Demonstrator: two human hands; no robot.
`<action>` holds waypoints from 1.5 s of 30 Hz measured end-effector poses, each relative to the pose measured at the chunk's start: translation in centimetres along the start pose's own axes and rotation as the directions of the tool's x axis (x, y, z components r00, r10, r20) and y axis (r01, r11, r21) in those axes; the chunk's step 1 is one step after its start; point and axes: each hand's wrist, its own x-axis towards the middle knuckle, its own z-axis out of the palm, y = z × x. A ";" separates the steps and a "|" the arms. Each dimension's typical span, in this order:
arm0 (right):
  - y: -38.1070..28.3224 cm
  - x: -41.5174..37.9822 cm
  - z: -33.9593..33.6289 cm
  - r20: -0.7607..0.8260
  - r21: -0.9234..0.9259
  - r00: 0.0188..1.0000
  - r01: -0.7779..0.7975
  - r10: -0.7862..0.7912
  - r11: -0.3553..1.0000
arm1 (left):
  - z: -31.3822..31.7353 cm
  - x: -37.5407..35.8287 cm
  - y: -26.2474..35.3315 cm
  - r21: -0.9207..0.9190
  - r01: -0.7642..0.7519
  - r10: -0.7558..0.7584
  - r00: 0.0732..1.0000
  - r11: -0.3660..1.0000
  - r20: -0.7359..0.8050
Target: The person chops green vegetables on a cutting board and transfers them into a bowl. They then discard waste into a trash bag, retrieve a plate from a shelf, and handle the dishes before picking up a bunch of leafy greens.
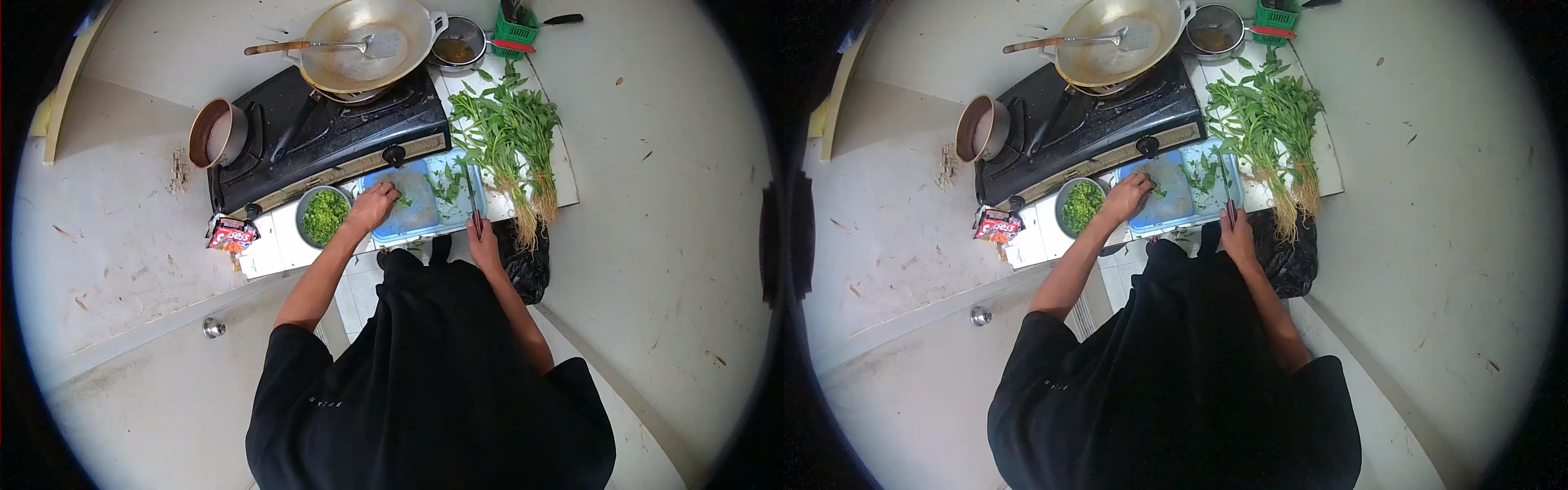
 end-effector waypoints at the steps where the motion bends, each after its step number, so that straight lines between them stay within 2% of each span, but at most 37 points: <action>1: 0.0 -0.1 0.1 0.005 -0.001 1.000 0.004 -0.004 1.000 | 0.3 0.1 -0.3 0.014 0.018 -0.019 1.000 1.000 0.015; 5: -0.6 -0.1 -0.3 0.012 -0.007 1.000 -0.018 0.018 1.000 | 1.4 0.5 0.1 -0.040 0.109 -0.110 0.994 0.993 -0.012; 7: -1.0 0.0 -0.3 0.031 -0.009 0.999 -0.011 0.011 1.000 | 1.8 0.6 0.0 -0.181 0.176 -0.184 0.983 0.968 -0.025; 8: -1.1 -0.3 -0.3 0.024 -0.004 1.000 -0.016 0.017 1.000 | 2.1 0.3 0.0 -0.182 0.185 -0.191 0.981 0.966 -0.019; 10: -1.1 -0.2 0.0 0.017 0.002 1.000 -0.017 0.017 1.000 | 2.4 0.3 -0.4 -0.330 0.129 -0.184 0.973 0.935 -0.140; 13: -1.0 0.0 0.0 0.030 -0.016 1.000 -0.010 0.010 1.000 | 2.7 0.1 -0.6 -0.414 0.168 -0.239 0.963 0.895 -0.126; 16: -1.2 0.3 -0.1 0.033 -0.018 0.999 0.015 -0.015 1.000 | 2.6 -0.1 -0.2 -0.391 0.191 -0.259 0.957 0.900 -0.128; 20: -0.2 0.6 -0.3 0.054 -0.051 0.998 -0.036 0.039 0.998 | 1.8 -0.1 1.6 -0.341 0.195 -0.263 0.950 0.920 -0.165; 22: -0.3 0.7 -0.2 0.057 -0.065 0.997 -0.040 0.044 0.997 | 1.7 -0.2 2.6 -0.358 0.289 -0.373 0.908 0.888 -0.190; 26: 0.1 0.7 -0.5 0.029 -0.012 0.999 -0.038 0.038 0.999 | 3.6 -0.2 3.4 -0.394 0.279 -0.400 0.877 0.876 -0.267; 28: 0.3 0.6 -0.9 0.015 0.002 1.000 -0.023 0.023 1.000 | 3.1 -0.1 5.3 -0.596 0.377 -0.639 0.702 0.708 -0.315; 30: 0.5 1.0 -1.0 0.040 -0.026 0.998 -0.049 0.050 0.998 | 4.9 -0.5 5.0 -0.590 0.364 -0.639 0.679 0.720 -0.361; 32: 0.8 1.2 -0.7 0.035 -0.037 0.998 -0.054 0.055 0.998 | 5.6 -0.9 5.3 -0.368 0.421 -0.559 0.649 0.829 -0.516; 33: 0.7 1.3 -0.7 0.025 -0.051 0.998 -0.061 0.062 0.997 | 5.6 -0.9 5.6 -0.368 0.422 -0.559 0.648 0.829 -0.517; 35: 0.6 1.3 -1.0 0.044 -0.044 0.996 -0.072 0.074 0.996 | 5.7 -1.0 6.3 -0.249 0.508 -0.555 0.639 0.824 -0.532; 39: 0.5 1.4 -0.8 0.035 -0.018 0.998 -0.042 0.043 0.999 | 5.8 -1.0 6.9 -0.193 0.480 -0.491 0.636 0.856 -0.596; 41: 0.2 1.5 -0.8 0.052 -0.022 0.997 -0.058 0.059 0.998 | 6.8 -0.7 5.7 -0.344 0.434 -0.553 0.629 0.833 -0.546; 42: 0.1 1.5 -0.8 0.065 -0.029 0.995 -0.073 0.075 0.997 | 6.6 -0.4 5.3 -0.343 0.438 -0.555 0.629 0.831 -0.544; 45: -0.1 1.4 -0.7 0.088 -0.036 0.994 -0.058 0.061 0.998 | 6.6 0.3 4.1 -0.577 0.389 -0.669 0.612 0.718 -0.421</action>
